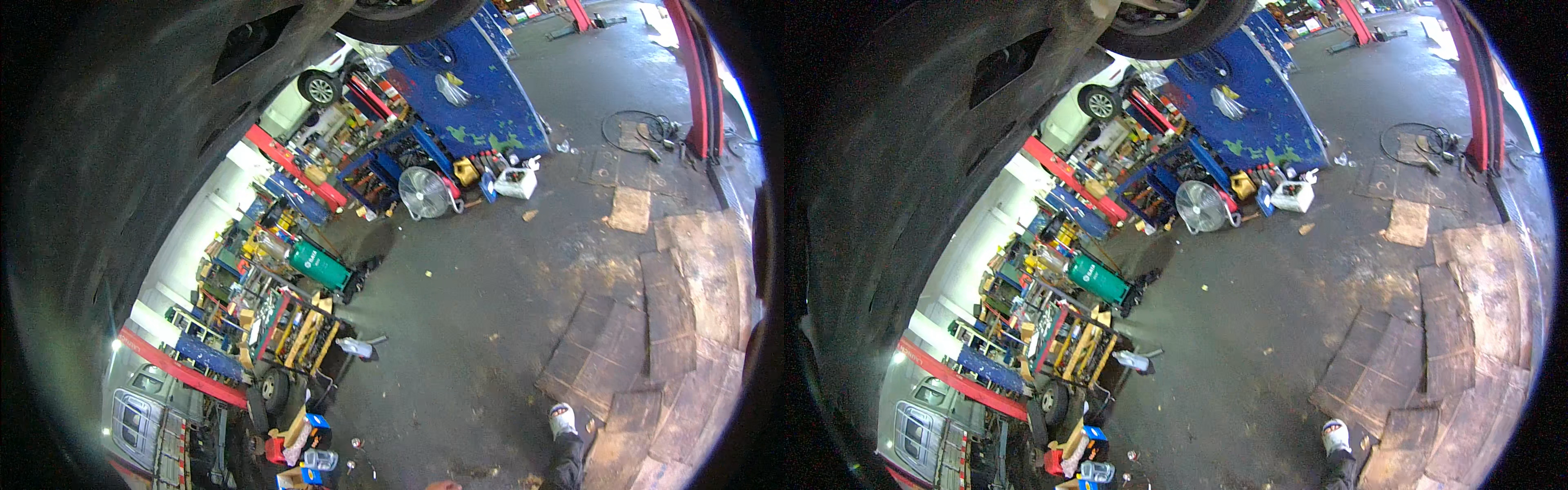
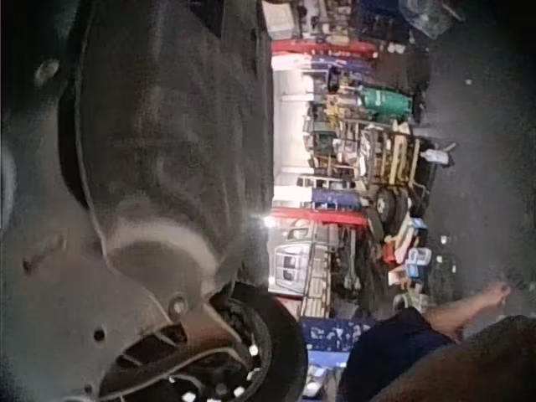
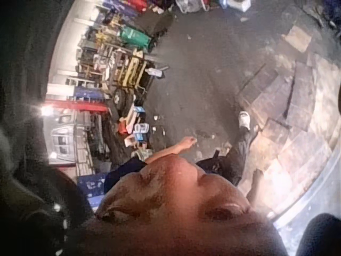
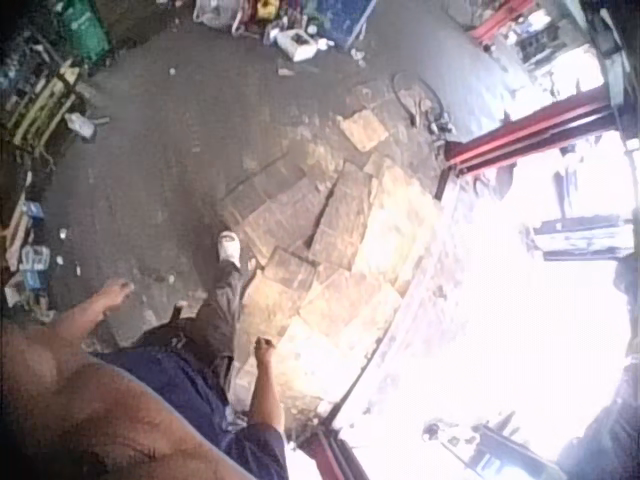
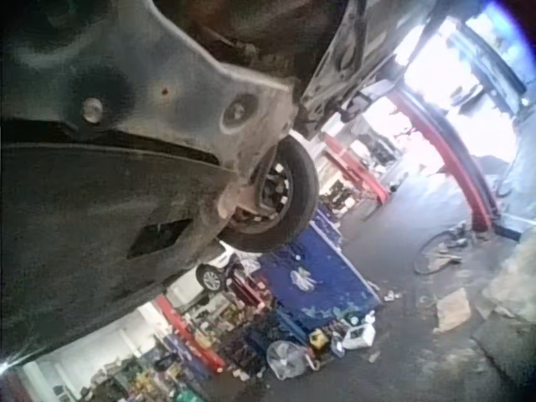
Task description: The person removes the engine cover from a Nissan sedan, then operates a hydraulic lift to raise the vehicle. They position a green oil drain cart beneath the car and use a wrench to loosen the oil drain plug, allowing oil to drain into the cart's basin.
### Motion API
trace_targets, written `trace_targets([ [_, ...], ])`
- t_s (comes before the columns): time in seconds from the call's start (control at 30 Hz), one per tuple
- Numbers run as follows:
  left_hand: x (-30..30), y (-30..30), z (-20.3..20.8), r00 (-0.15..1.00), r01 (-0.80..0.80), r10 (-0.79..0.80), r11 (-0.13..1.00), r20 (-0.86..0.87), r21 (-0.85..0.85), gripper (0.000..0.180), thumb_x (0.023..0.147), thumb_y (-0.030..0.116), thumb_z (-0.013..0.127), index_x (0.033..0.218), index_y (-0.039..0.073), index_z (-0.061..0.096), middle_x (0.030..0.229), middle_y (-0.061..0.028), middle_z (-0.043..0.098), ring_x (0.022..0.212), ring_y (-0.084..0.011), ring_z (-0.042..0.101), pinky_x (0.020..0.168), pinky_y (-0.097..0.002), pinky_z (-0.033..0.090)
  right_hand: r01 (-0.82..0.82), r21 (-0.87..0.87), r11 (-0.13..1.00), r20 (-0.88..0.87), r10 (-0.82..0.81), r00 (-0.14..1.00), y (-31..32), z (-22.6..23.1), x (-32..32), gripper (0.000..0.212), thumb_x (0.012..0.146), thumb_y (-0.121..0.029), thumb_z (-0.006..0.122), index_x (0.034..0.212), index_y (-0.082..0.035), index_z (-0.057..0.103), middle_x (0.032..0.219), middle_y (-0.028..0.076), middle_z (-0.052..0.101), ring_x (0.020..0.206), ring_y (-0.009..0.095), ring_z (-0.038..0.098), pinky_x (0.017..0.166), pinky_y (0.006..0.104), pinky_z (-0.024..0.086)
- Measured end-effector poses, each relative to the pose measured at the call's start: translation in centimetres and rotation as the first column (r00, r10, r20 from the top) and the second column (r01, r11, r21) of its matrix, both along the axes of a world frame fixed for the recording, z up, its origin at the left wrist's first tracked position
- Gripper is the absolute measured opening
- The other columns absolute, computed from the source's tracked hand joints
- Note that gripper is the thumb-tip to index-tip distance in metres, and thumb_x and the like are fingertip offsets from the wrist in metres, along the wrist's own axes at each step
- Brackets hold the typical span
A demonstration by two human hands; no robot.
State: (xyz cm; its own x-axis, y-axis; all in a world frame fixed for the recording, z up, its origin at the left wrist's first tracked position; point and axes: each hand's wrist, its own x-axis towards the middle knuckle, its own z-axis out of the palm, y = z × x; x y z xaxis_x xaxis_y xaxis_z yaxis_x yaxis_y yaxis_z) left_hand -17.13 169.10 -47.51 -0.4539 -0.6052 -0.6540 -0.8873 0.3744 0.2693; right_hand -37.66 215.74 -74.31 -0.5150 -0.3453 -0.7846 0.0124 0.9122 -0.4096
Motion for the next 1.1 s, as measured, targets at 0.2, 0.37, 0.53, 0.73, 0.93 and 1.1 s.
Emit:
trace_targets([
  [0.2,1.2,-9.7,-1.2,0.839,0.532,-0.543,0.834,-0.040,-0.148,0.035,0.094,0.040,0.066,0.114,0.012,0.073,0.094,-0.0176,0.073,0.088,-0.0354,0.071,0.079,-0.0490,0.056,0.058,-0.319,0.946,0.028,-0.052,0.998,-28.2,-0.7,-14.4,0.022,0.094,-0.028,0.058,0.107,-0.011,0.065,0.103,0.008,0.066,0.094,0.026,0.068,0.084,0.0456,0.057],
  [0.37,-1.0,-16.0,3.1,0.989,0.114,-0.080,0.944,0.121,-0.311,0.035,0.095,0.039,0.062,0.115,0.011,0.072,0.098,-0.0196,0.072,0.083,-0.0397,0.069,0.074,-0.0532,0.055,0.030,-0.378,0.925,0.039,-0.017,0.999,-37.0,-0.4,-20.1,0.016,0.091,-0.026,0.061,0.096,-0.012,0.067,0.093,0.007,0.067,0.088,0.027,0.068,0.082,0.0480,0.056],
  [0.53,1.7,-22.0,2.3,0.981,-0.005,0.078,0.924,0.176,-0.382,0.035,0.097,0.037,0.057,0.115,0.011,0.070,0.102,-0.0216,0.070,0.078,-0.0439,0.067,0.069,-0.0573,0.054,-0.118,-0.392,0.912,-0.197,0.042,0.980,-32.7,-2.8,-24.6,0.012,0.087,-0.024,0.064,0.086,-0.013,0.070,0.083,0.005,0.068,0.081,0.027,0.068,0.081,0.0505,0.056],
  [0.73,8.0,-34.5,-5.4,0.981,0.189,-0.187,0.981,0.049,-0.037,0.042,0.100,0.040,0.055,0.115,0.005,0.071,0.115,-0.0255,0.071,0.101,-0.0470,0.067,0.089,-0.0517,0.055,0.039,-0.118,0.992,-0.119,-0.053,0.992,-37.8,-1.3,-25.4,0.026,0.084,-0.035,0.069,0.099,-0.013,0.072,0.101,0.010,0.072,0.097,0.032,0.069,0.084,0.0485,0.056],
  [0.93,8.3,-50.5,-1.4,0.708,-0.705,0.680,0.697,0.191,0.133,0.051,0.098,0.053,0.055,0.114,0.008,0.074,0.096,-0.0090,0.078,0.088,-0.0255,0.074,0.082,-0.0387,0.056,-0.592,0.120,0.797,-0.105,0.603,0.791,-54.8,5.1,-21.6,0.039,0.090,-0.041,0.064,0.111,-0.010,0.073,0.120,0.016,0.072,0.109,0.035,0.069,0.093,0.0494,0.053],
  [1.1,9.3,-61.5,1.4,0.618,-0.784,0.777,0.599,0.118,0.162,0.049,0.098,0.048,0.058,0.111,0.003,0.073,0.092,-0.0121,0.078,0.086,-0.0241,0.075,0.080,-0.0380,0.057,-0.819,-0.046,0.571,-0.484,0.705,0.519,-74.9,8.7,-21.5,0.025,0.082,-0.035,0.065,0.078,-0.011,0.074,0.083,0.014,0.074,0.079,0.039,0.069,0.074,0.0559,0.052],
])
